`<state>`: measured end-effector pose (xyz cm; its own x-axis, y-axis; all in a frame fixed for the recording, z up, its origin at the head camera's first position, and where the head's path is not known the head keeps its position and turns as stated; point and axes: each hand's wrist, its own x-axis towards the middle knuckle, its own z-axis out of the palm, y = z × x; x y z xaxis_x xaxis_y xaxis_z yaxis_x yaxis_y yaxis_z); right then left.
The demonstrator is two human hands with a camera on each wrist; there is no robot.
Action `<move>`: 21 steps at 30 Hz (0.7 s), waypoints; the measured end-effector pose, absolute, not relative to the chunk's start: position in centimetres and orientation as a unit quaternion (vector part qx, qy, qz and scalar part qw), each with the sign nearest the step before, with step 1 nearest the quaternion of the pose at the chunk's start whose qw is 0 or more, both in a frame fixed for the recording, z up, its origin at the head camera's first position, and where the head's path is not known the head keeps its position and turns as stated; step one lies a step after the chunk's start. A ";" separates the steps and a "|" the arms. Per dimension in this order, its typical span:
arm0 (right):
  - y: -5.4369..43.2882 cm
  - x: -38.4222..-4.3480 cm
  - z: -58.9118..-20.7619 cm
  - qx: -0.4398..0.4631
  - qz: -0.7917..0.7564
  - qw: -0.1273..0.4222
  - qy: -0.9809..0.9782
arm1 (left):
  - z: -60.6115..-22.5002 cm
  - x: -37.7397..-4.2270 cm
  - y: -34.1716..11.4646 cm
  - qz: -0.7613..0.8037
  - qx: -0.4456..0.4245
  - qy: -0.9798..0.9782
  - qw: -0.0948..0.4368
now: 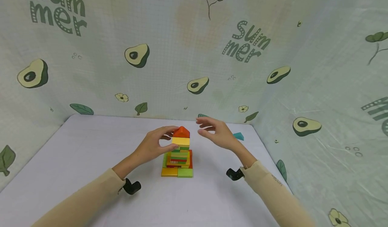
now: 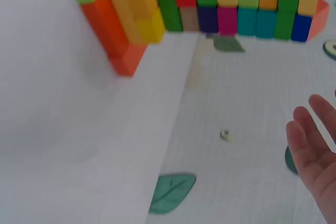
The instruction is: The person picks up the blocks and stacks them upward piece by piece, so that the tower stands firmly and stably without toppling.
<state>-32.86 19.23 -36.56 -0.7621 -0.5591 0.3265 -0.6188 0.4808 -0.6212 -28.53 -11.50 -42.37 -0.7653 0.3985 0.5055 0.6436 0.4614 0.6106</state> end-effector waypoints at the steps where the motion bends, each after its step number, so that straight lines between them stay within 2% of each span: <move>1: 20.3 -33.3 -36.6 0.331 0.368 0.049 -0.868 | -42.4 -28.5 -11.5 -0.416 -0.309 -0.843 0.147; 8: 29.4 -37.2 -39.2 0.248 0.290 0.090 -0.920 | -42.5 -28.6 -11.5 -0.415 -0.309 -0.843 0.151; 14: 34.6 -39.0 -43.0 0.189 0.245 0.058 -0.949 | -42.6 -28.6 -11.5 -0.414 -0.309 -0.843 0.148; 21: 37.1 -40.1 -45.6 0.126 0.233 0.020 -0.964 | -42.4 -28.7 -11.4 -0.416 -0.308 -0.843 0.148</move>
<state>-40.15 37.12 -45.56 -0.9675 -0.2336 0.0969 -0.2521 0.8596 -0.4444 -28.65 -11.44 -42.43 -0.7660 0.3968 0.5058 0.6428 0.4640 0.6095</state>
